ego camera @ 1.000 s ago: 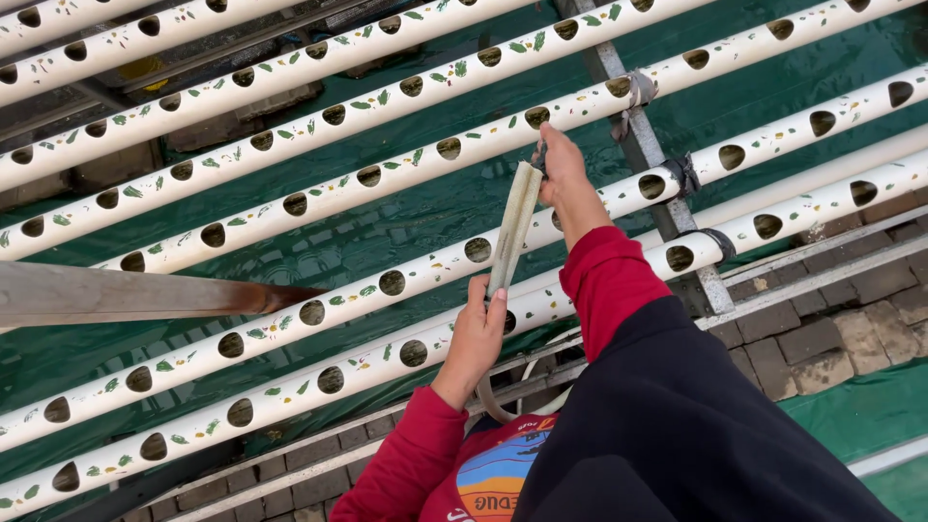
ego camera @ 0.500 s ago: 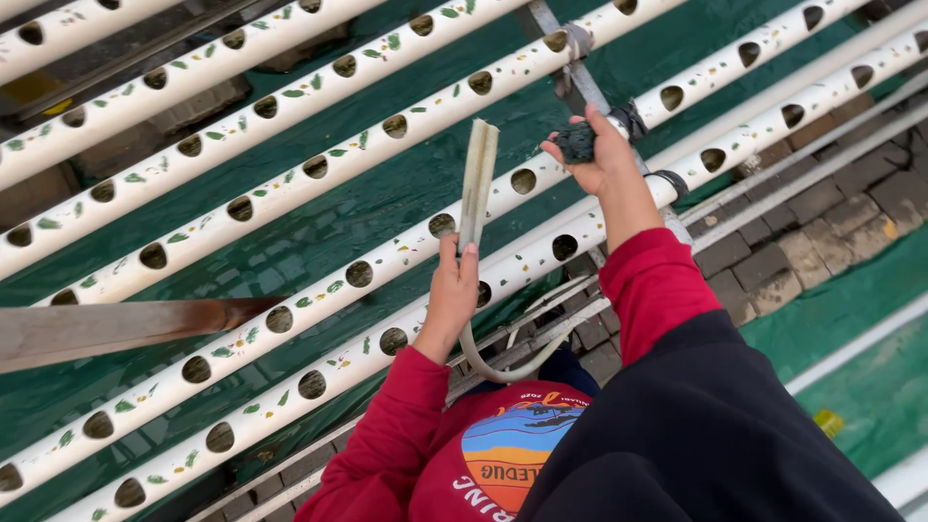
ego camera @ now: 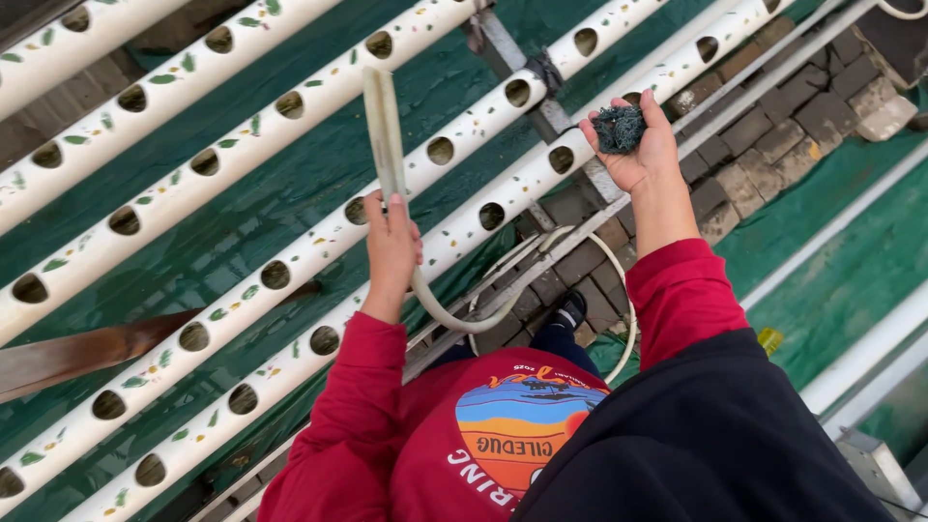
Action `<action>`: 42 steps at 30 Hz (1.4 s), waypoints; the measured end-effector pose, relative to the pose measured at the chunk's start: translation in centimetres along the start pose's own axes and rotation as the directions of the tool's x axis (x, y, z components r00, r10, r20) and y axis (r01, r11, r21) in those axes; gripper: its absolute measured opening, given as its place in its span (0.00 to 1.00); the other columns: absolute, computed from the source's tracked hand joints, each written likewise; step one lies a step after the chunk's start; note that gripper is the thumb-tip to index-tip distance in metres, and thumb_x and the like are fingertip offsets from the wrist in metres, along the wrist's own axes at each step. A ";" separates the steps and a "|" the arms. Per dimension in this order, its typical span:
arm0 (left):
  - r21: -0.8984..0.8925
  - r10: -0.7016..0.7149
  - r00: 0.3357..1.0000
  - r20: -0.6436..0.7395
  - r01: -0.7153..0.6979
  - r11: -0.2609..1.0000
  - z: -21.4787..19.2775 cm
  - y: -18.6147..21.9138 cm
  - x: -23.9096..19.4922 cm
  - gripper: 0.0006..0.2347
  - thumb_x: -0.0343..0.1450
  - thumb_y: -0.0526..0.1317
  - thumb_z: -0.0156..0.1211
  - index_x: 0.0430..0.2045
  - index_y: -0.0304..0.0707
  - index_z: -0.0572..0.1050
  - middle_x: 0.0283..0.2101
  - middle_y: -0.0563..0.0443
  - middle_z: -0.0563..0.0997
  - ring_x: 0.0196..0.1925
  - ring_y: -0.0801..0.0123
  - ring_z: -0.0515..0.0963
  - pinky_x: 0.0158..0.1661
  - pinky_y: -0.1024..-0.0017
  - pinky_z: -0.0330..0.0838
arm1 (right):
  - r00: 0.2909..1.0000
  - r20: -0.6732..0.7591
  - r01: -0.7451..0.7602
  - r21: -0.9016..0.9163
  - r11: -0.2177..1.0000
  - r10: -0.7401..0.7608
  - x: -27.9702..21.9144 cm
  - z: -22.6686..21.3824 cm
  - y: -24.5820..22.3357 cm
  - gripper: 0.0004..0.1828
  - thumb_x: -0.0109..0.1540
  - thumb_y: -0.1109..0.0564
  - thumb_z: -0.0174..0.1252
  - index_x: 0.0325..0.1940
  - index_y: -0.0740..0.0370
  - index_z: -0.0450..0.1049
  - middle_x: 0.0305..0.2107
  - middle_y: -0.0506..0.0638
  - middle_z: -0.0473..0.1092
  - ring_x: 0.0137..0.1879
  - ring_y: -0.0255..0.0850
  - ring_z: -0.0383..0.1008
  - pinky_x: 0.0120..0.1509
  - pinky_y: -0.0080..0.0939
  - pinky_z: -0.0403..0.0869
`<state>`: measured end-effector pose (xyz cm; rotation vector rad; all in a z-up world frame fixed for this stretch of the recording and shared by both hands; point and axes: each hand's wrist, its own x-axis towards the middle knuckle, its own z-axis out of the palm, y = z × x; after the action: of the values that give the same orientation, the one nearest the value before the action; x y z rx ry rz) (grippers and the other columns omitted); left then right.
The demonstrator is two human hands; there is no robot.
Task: Cleaning and reassembling PVC pipes and nutrient delivery hoses in a hydroponic garden.
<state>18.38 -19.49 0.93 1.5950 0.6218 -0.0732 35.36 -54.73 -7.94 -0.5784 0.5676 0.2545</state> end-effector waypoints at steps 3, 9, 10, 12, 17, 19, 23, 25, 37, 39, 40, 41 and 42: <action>0.009 0.004 0.999 -0.035 -0.003 1.000 1.5 -0.5 0.7 0.12 0.80 0.49 0.41 0.50 0.43 0.62 0.18 0.53 0.69 0.14 0.74 0.68 0.14 0.73 0.63 | 0.999 0.038 -0.018 0.046 0.999 0.017 0.4 -1.9 -2.4 0.26 0.69 0.41 0.55 0.49 0.72 0.68 0.47 0.69 0.70 0.55 0.61 0.74 0.58 0.63 0.84; 0.097 0.048 0.995 -0.089 -0.039 0.995 5.8 -0.1 0.9 0.11 0.81 0.49 0.41 0.49 0.44 0.63 0.19 0.52 0.70 0.14 0.74 0.69 0.15 0.72 0.64 | 1.000 0.025 -0.015 0.025 1.000 0.015 2.3 -5.3 -8.4 0.26 0.67 0.40 0.56 0.49 0.69 0.68 0.46 0.69 0.72 0.53 0.62 0.76 0.55 0.61 0.83; 0.135 0.012 0.988 -0.151 0.009 0.991 6.5 0.2 0.9 0.12 0.80 0.49 0.42 0.51 0.46 0.63 0.19 0.52 0.70 0.14 0.73 0.69 0.15 0.72 0.64 | 0.999 0.029 -0.032 0.027 0.999 0.031 3.0 -6.0 -9.2 0.26 0.66 0.40 0.56 0.49 0.68 0.68 0.45 0.68 0.71 0.52 0.61 0.77 0.54 0.62 0.83; 0.168 -0.015 0.979 -0.201 0.049 0.985 8.4 0.5 1.2 0.12 0.79 0.50 0.42 0.52 0.48 0.62 0.18 0.52 0.70 0.13 0.73 0.69 0.14 0.72 0.64 | 0.999 0.031 -0.033 0.031 0.999 0.032 4.4 -7.4 -12.0 0.26 0.66 0.39 0.57 0.48 0.67 0.68 0.44 0.67 0.71 0.51 0.61 0.77 0.53 0.62 0.82; 0.156 0.003 0.952 -0.306 0.047 0.987 11.1 -0.5 2.3 0.13 0.81 0.49 0.41 0.54 0.42 0.61 0.20 0.51 0.70 0.14 0.72 0.68 0.15 0.71 0.62 | 0.991 0.066 -0.110 -0.037 0.993 0.112 6.9 -9.9 -18.2 0.27 0.66 0.38 0.55 0.51 0.66 0.70 0.44 0.69 0.72 0.51 0.63 0.77 0.53 0.57 0.82; 0.134 -0.012 0.945 -0.327 0.059 0.989 12.7 0.0 2.1 0.13 0.81 0.49 0.40 0.55 0.43 0.61 0.21 0.51 0.70 0.14 0.71 0.67 0.15 0.70 0.62 | 0.990 0.084 -0.106 -0.048 0.993 0.110 7.7 -12.0 -21.1 0.26 0.66 0.38 0.55 0.50 0.65 0.70 0.45 0.68 0.72 0.52 0.63 0.77 0.53 0.57 0.82; 0.085 0.016 0.933 -0.360 0.016 0.996 15.3 1.1 1.7 0.13 0.82 0.49 0.39 0.55 0.44 0.61 0.24 0.50 0.70 0.16 0.71 0.67 0.17 0.70 0.62 | 0.996 0.073 -0.053 -0.059 0.997 0.057 8.1 -16.2 -26.4 0.27 0.66 0.37 0.55 0.51 0.65 0.71 0.46 0.68 0.73 0.54 0.64 0.76 0.55 0.58 0.83; 0.058 0.025 0.932 -0.361 -0.005 0.998 16.6 1.1 1.1 0.12 0.83 0.49 0.39 0.54 0.44 0.61 0.24 0.50 0.70 0.17 0.71 0.67 0.18 0.70 0.62 | 0.999 0.031 -0.028 -0.053 0.998 0.030 7.6 -19.1 -28.9 0.27 0.67 0.37 0.55 0.51 0.65 0.70 0.47 0.69 0.73 0.55 0.65 0.77 0.55 0.57 0.82; -0.187 -0.032 0.977 -0.209 -0.008 0.982 21.9 1.3 2.1 0.12 0.84 0.52 0.35 0.53 0.49 0.60 0.29 0.48 0.71 0.22 0.68 0.69 0.24 0.69 0.65 | 0.959 -0.222 0.203 0.110 0.973 -0.175 -0.1 -42.7 -42.0 0.28 0.71 0.37 0.52 0.54 0.67 0.69 0.55 0.70 0.70 0.64 0.66 0.72 0.66 0.65 0.78; -0.271 -0.053 0.988 -0.147 0.011 0.963 22.3 0.1 3.2 0.12 0.84 0.53 0.35 0.52 0.50 0.60 0.31 0.47 0.72 0.24 0.66 0.70 0.25 0.68 0.65 | 0.945 -0.258 0.241 0.129 0.962 -0.203 -1.9 -47.1 -43.1 0.28 0.71 0.36 0.52 0.54 0.67 0.69 0.55 0.69 0.70 0.64 0.65 0.72 0.66 0.65 0.78; -0.373 -0.079 0.992 -0.096 0.038 0.927 22.5 -0.9 4.0 0.12 0.84 0.54 0.36 0.52 0.51 0.60 0.32 0.46 0.73 0.25 0.65 0.70 0.25 0.69 0.65 | 0.928 -0.307 0.265 0.137 0.955 -0.213 -2.9 -49.0 -43.6 0.28 0.71 0.36 0.51 0.54 0.67 0.70 0.55 0.69 0.70 0.64 0.65 0.72 0.66 0.66 0.78; -0.469 -0.098 0.994 -0.042 0.067 0.881 22.6 -1.7 5.0 0.12 0.84 0.54 0.36 0.51 0.52 0.59 0.33 0.45 0.73 0.26 0.64 0.71 0.26 0.69 0.64 | 0.909 -0.353 0.289 0.144 0.946 -0.223 -3.7 -50.7 -44.1 0.29 0.71 0.36 0.51 0.54 0.67 0.70 0.55 0.69 0.70 0.63 0.65 0.72 0.65 0.67 0.77; -0.468 -0.093 0.995 -0.029 0.069 0.881 23.6 -1.6 5.4 0.12 0.84 0.54 0.36 0.51 0.52 0.59 0.33 0.45 0.73 0.26 0.64 0.71 0.26 0.69 0.64 | 0.905 -0.356 0.302 0.147 0.942 -0.234 -4.4 -52.3 -44.8 0.29 0.71 0.36 0.51 0.54 0.67 0.70 0.55 0.69 0.70 0.63 0.65 0.72 0.65 0.67 0.77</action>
<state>29.69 -39.82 -6.02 1.1042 0.6861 0.0538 26.18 -121.74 -21.66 -0.5005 0.8224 -0.1685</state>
